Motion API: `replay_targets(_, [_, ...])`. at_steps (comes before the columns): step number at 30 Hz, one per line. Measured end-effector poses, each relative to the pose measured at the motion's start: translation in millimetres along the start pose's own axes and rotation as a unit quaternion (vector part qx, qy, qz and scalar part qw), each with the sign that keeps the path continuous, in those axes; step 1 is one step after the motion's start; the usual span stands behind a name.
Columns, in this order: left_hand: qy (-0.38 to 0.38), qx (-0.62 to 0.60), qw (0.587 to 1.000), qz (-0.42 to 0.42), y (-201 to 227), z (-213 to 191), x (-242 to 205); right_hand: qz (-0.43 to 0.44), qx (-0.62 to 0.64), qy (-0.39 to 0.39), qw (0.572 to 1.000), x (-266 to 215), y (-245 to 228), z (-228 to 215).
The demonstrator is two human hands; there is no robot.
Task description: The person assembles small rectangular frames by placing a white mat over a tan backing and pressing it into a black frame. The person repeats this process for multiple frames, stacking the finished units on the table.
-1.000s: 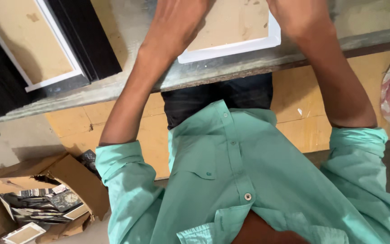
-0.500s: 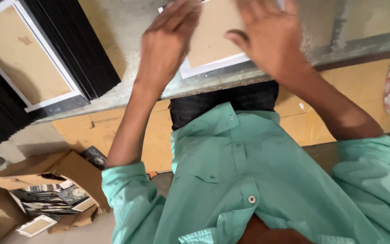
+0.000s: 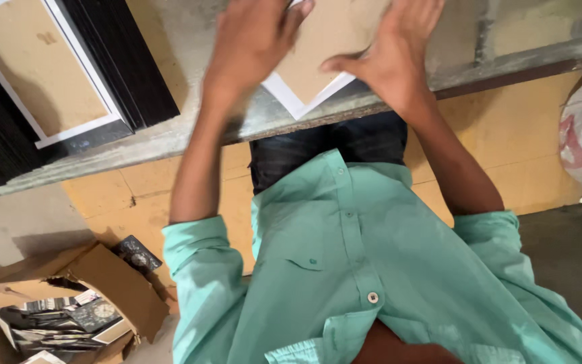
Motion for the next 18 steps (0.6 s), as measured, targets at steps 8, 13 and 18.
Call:
replay_targets(8, [-0.197, -0.396, 0.897, -0.002, 0.2, -11.3, -24.7, 0.117, 0.536, -0.136, 0.825, 3.8, -4.3, -26.1])
replay_targets(13, [-0.200, -0.418, 0.880, 0.102, 43.0, -55.1, 2.5, 0.087, -0.031, -0.365, 0.926, 33.2, -25.8, -69.8])
replay_targets(18, [-0.334, -0.030, 0.927, 0.169, 64.9, -10.4, 23.0, -0.168, -0.018, -0.290, 0.942, 73.1, -92.1, -66.0])
Point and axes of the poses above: each hand's wrist, its own x-axis towards the middle knuckle, its own z-axis out of the palm, y = z × x, the point moved 8 cm from there along x, towards the middle knuckle, and after that the axes turned 4 degrees about -z, right-handed, at the moved point
